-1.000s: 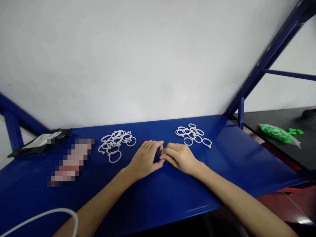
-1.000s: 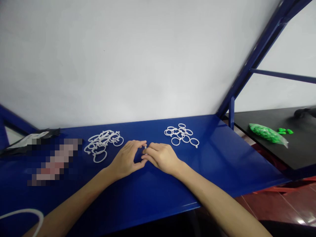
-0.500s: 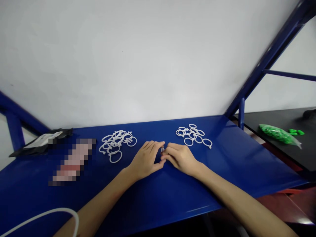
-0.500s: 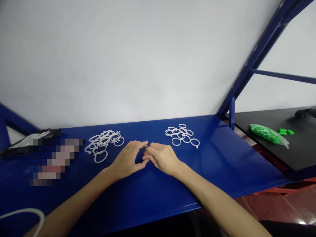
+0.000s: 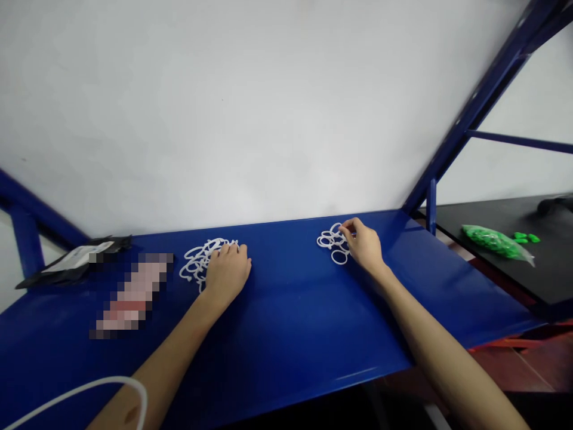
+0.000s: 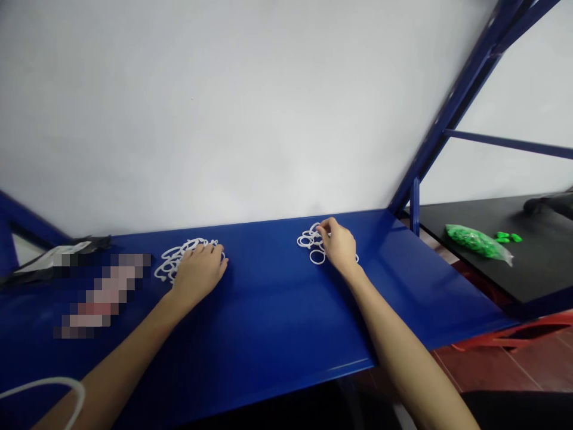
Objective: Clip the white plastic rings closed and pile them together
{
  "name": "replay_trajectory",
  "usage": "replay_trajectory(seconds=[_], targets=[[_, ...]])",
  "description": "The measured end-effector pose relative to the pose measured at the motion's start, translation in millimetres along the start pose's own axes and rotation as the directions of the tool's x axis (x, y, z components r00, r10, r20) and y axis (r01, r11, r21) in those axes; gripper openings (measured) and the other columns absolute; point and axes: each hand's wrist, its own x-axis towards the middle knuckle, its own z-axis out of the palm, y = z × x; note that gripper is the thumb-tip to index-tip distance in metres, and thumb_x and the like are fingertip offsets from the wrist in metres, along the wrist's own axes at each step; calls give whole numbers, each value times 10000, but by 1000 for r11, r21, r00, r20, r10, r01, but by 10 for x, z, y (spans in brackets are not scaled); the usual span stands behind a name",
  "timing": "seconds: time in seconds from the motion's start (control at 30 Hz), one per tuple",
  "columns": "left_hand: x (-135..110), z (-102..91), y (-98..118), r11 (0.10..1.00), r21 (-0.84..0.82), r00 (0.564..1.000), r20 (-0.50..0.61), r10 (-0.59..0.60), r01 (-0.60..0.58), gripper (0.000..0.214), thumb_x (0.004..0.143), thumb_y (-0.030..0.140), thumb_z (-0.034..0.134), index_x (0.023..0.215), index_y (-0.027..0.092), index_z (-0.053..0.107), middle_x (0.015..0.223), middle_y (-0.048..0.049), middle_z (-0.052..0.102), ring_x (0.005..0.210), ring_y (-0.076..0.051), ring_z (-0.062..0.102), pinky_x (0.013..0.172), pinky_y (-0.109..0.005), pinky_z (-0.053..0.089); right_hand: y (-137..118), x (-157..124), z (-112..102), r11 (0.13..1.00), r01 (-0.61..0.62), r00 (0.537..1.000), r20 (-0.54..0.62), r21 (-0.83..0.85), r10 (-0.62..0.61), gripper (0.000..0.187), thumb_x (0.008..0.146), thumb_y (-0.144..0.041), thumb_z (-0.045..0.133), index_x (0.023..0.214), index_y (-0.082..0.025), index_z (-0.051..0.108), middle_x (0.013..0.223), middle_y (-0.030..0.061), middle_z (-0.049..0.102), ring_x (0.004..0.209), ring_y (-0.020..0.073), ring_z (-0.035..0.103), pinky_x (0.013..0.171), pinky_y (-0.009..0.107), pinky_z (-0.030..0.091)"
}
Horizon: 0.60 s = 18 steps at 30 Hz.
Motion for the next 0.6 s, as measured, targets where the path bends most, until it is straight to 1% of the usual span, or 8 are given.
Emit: replay_trajectory(seconds=[0.07,0.2,0.3,0.37,0.43,0.5,0.53,0.6], targets=[[-8,3,-6,999,-50,1000,14,22,-22,238,905,208,417,945,152,645,891,-192,686,927,-354,593,811,-480,414,121,52,11,1000,-3,1000,-28,-31,2,172,930,-362,560,914,-223,659,909,58,737,819,230,660,736,329,481],[-8,-23,79,987,-145,997,-16,72,-73,224,881,153,430,926,178,648,860,-172,693,908,-349,591,796,-471,399,262,70,56,984,41,999,-14,-176,-45,221,913,-383,578,925,-191,686,974,118,694,943,290,590,847,403,466],[3,-49,164,978,-191,996,-54,71,-80,214,876,141,462,967,176,651,855,-151,693,903,-339,594,794,-457,393,257,52,69,969,63,997,-38,-239,-74,261,920,-395,578,966,-169,699,1006,152,663,970,314,557,877,437,454],[11,-63,217,974,-203,993,-85,81,-97,224,887,132,463,1010,169,646,874,-133,697,895,-321,595,792,-443,392,192,26,70,965,111,990,-55,-238,-127,264,936,-389,562,964,-165,699,1001,153,655,964,315,547,890,448,449],[14,-81,271,964,-232,987,-124,106,-133,225,901,122,451,1021,169,636,899,-111,698,882,-295,593,787,-429,393,76,-31,73,962,184,979,-53,-202,-199,247,949,-371,554,961,-167,693,991,147,654,956,312,542,897,457,451],[10,-108,331,937,-295,976,-167,142,-187,215,912,114,442,1004,176,627,916,-88,692,874,-267,587,788,-416,399,-89,-135,88,955,271,961,-16,-121,-275,207,958,-345,554,960,-180,679,978,130,657,959,306,546,900,465,456],[4,-125,365,916,-335,969,-184,167,-221,212,917,112,438,998,179,621,924,-79,687,875,-255,585,790,-408,406,-184,-205,100,948,313,950,16,-58,-312,181,963,-330,556,959,-189,670,967,117,661,967,299,552,904,464,458],[-17,-161,439,858,-419,952,-204,230,-297,200,922,108,434,985,184,608,923,-63,675,873,-232,581,793,-392,424,-382,-370,133,920,375,909,148,113,-389,131,970,-290,557,998,-199,647,978,88,671,964,264,579,912,440,465]])
